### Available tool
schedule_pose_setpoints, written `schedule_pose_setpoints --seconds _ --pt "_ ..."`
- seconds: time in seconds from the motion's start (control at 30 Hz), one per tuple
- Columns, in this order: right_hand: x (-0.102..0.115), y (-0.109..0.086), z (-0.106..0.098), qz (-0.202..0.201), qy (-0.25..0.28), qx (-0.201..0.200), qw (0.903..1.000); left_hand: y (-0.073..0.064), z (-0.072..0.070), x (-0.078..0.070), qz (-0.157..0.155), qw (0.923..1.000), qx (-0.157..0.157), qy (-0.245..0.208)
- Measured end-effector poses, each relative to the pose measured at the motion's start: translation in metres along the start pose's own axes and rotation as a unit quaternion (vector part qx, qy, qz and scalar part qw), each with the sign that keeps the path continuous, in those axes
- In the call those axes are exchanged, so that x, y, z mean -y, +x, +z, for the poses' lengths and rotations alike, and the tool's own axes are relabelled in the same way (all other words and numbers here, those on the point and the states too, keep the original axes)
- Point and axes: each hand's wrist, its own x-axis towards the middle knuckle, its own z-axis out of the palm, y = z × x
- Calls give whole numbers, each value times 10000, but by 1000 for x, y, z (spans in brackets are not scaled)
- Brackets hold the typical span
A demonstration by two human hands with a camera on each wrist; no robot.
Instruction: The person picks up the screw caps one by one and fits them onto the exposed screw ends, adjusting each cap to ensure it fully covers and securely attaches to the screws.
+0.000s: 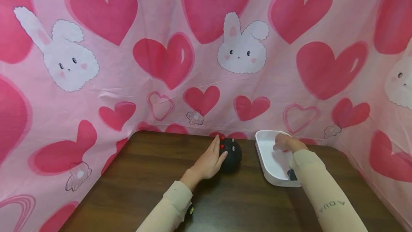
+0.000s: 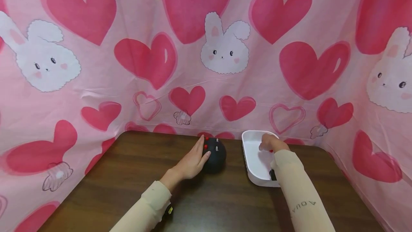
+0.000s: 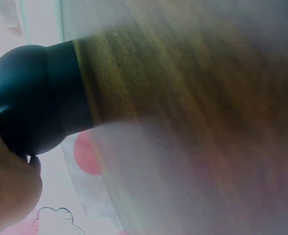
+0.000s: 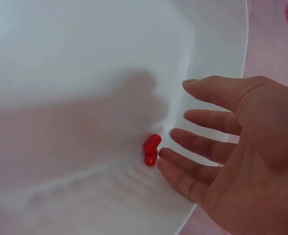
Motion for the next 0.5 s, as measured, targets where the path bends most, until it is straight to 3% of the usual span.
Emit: schedule_pose_setpoints --seconds 0.3,0.5 --pt "-1 1 0 -19 124 29 9999 0 -2 0 -10 10000 60 -31" --pt "3 0 -3 238 458 105 9986 1 -3 0 18 10000 32 -22"
